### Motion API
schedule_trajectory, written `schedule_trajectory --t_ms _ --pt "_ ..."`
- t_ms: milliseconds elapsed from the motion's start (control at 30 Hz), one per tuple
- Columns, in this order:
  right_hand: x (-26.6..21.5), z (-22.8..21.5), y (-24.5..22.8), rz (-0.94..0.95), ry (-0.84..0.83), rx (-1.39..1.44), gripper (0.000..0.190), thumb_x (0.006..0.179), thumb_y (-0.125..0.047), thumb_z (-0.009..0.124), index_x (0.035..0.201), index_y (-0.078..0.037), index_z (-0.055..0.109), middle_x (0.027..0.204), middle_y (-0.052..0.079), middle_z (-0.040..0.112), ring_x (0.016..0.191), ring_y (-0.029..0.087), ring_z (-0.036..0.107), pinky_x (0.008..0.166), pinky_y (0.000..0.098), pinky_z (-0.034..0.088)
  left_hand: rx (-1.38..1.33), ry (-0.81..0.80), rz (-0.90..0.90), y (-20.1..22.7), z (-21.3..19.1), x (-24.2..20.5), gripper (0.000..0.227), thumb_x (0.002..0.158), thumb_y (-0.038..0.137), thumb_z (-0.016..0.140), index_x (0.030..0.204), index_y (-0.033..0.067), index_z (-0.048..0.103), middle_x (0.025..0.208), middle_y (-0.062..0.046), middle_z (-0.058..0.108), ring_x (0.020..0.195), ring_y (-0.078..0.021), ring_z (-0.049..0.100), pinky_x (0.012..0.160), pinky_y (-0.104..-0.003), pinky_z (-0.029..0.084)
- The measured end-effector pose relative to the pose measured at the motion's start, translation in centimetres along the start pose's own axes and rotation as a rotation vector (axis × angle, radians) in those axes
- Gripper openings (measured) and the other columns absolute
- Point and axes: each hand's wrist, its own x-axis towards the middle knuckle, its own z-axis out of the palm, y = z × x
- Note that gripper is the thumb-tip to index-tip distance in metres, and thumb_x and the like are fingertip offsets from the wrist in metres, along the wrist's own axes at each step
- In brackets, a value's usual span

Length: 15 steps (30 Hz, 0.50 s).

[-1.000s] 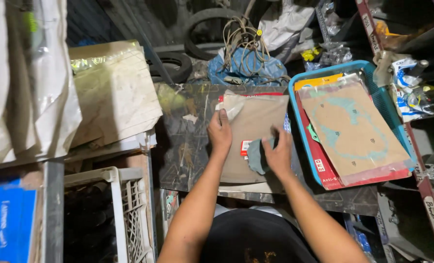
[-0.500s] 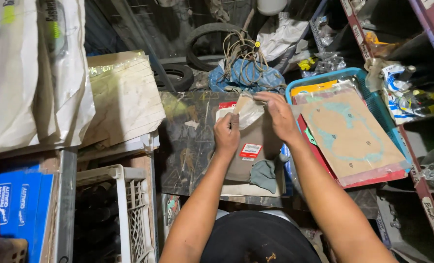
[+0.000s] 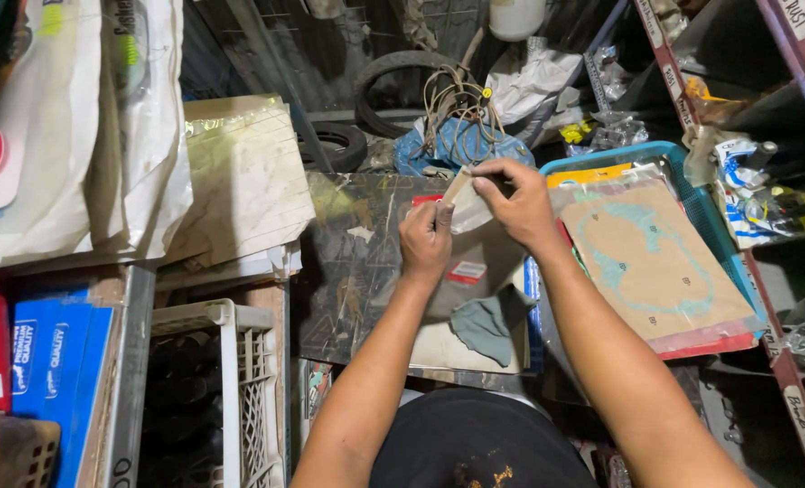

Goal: The person wipes the surfaces of several packaged items with a cloth, then places them into a blue basket. The items include anti-stick sheets and other flat packaged goods. The person handles each item one at a time, wiping both sides before stacking them in the basket.

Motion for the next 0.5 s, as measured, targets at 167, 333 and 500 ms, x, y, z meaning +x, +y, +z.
schedule_trajectory --t_ms 167,333,500 --pt "-0.2 -1.2 -1.6 -0.138 -0.181 0.004 0.028 0.088 -0.011 0.078 0.116 -0.012 0.075 0.116 0.014 0.071 0.113 0.038 0.067 0.1 0.0487 0.05 -0.017 0.027 0.055 2.0 -1.0 1.7 0.039 0.105 0.025 0.058 0.069 0.0133 0.055 0.056 -0.009 0.051 0.059 -0.0378 0.06 0.056 -0.041 0.05" --pt "-2.1 -0.5 -0.9 -0.103 -0.133 -0.089 0.04 0.089 -0.02 0.081 0.128 -0.024 0.074 0.113 0.006 0.068 0.107 0.033 0.066 0.097 0.046 0.051 -0.029 0.039 0.053 2.2 -0.7 1.1 0.042 0.107 0.025 0.054 0.067 0.0122 0.051 0.056 -0.008 0.048 0.059 -0.0352 0.059 0.057 -0.039 0.05" --pt "-2.7 -0.2 -1.3 -0.137 -0.046 -0.05 0.013 0.093 -0.016 0.078 0.106 -0.018 0.079 0.106 0.008 0.07 0.099 0.033 0.069 0.092 0.0448 0.053 -0.062 0.018 -0.003 3.2 -0.6 1.8 0.034 0.108 0.031 0.051 0.083 0.0117 0.064 0.072 -0.009 0.06 0.072 -0.036 0.064 0.071 -0.042 0.052"
